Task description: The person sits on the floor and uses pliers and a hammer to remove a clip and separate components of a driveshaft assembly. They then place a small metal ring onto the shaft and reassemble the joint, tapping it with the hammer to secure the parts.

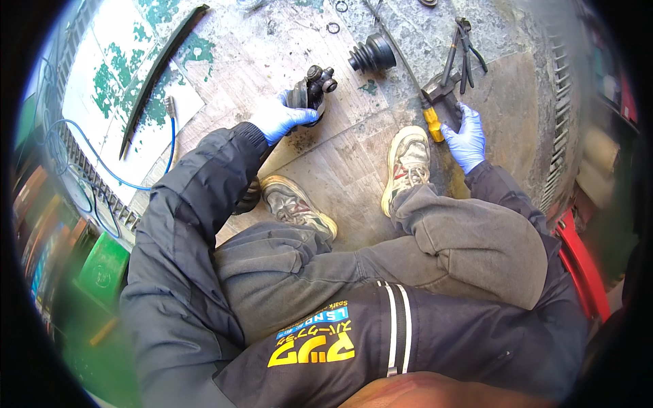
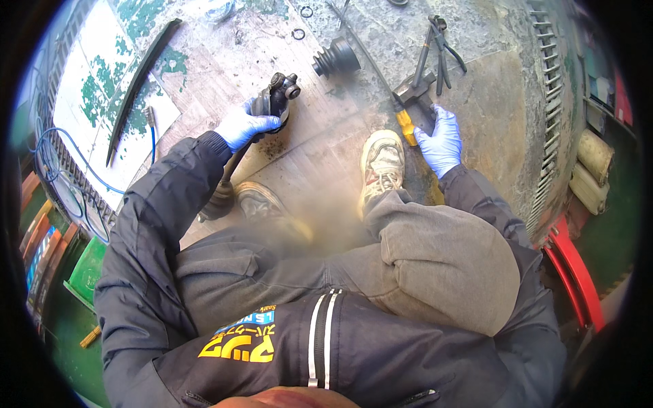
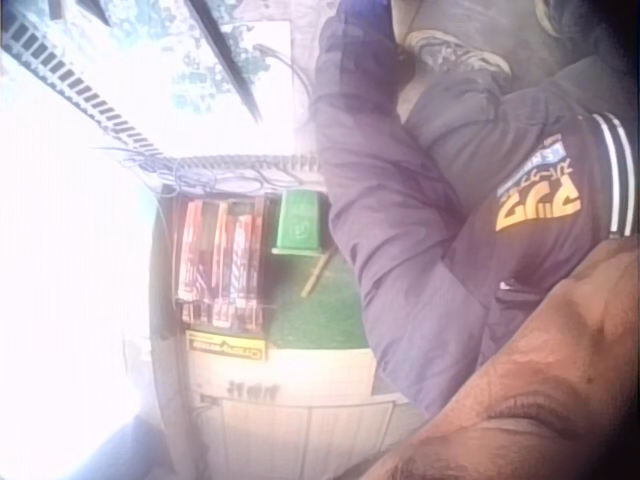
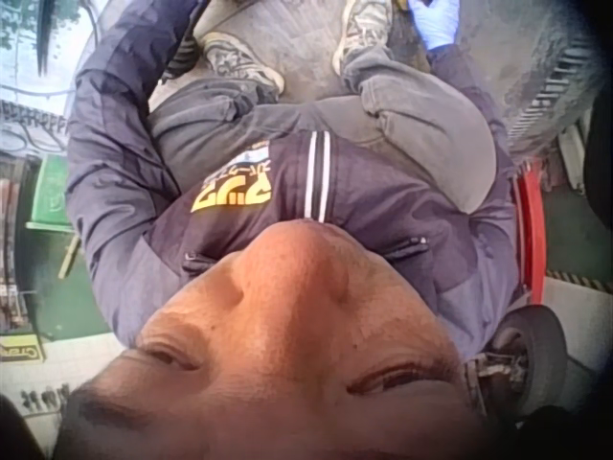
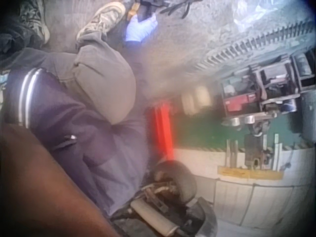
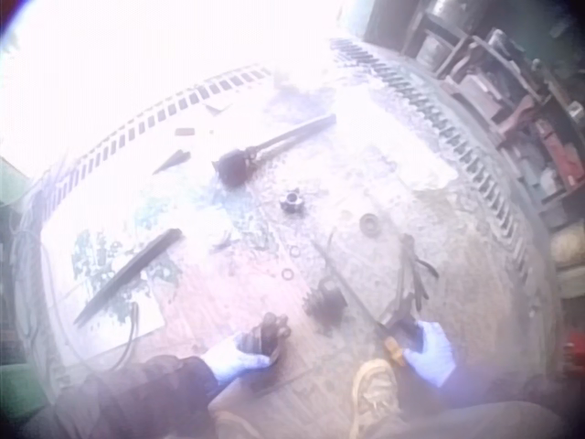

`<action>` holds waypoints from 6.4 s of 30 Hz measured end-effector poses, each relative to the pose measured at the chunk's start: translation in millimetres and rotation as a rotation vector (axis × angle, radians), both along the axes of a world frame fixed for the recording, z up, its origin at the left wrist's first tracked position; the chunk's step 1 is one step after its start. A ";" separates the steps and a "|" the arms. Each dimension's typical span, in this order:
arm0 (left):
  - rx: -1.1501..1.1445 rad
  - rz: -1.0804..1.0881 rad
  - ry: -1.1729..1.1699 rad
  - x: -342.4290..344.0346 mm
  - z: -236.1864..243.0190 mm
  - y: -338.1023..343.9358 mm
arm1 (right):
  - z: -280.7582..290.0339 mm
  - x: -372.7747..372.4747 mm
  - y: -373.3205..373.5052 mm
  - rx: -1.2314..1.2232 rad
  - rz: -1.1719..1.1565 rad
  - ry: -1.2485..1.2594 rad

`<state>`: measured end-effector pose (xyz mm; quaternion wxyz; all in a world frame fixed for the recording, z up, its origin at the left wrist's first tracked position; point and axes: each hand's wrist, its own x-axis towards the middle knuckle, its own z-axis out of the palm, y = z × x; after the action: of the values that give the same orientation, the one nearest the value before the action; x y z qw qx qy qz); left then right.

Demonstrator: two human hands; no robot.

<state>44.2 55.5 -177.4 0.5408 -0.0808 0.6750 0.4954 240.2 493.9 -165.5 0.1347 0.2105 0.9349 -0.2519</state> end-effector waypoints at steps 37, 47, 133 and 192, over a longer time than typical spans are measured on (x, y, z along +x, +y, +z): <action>0.372 0.146 -0.267 23.1 60.5 -56.4 | -7.5 -21.5 34.8 0.018 -0.112 -0.339; 0.064 0.234 -0.003 -4.5 -5.7 -51.6 | 105.2 -69.4 11.6 -0.390 -0.081 -0.693; 0.181 0.135 1.505 11.0 202.0 -122.7 | 235.8 -214.7 -347.2 -1.154 0.795 0.176; 0.877 0.675 0.395 3.5 93.4 -65.2 | 141.1 -242.0 -309.6 -1.027 0.515 -0.154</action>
<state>47.7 -9.7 -84.1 0.1999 0.0338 0.4319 0.8789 -1.9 184.2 -24.4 0.3441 -0.0983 0.7015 -0.6163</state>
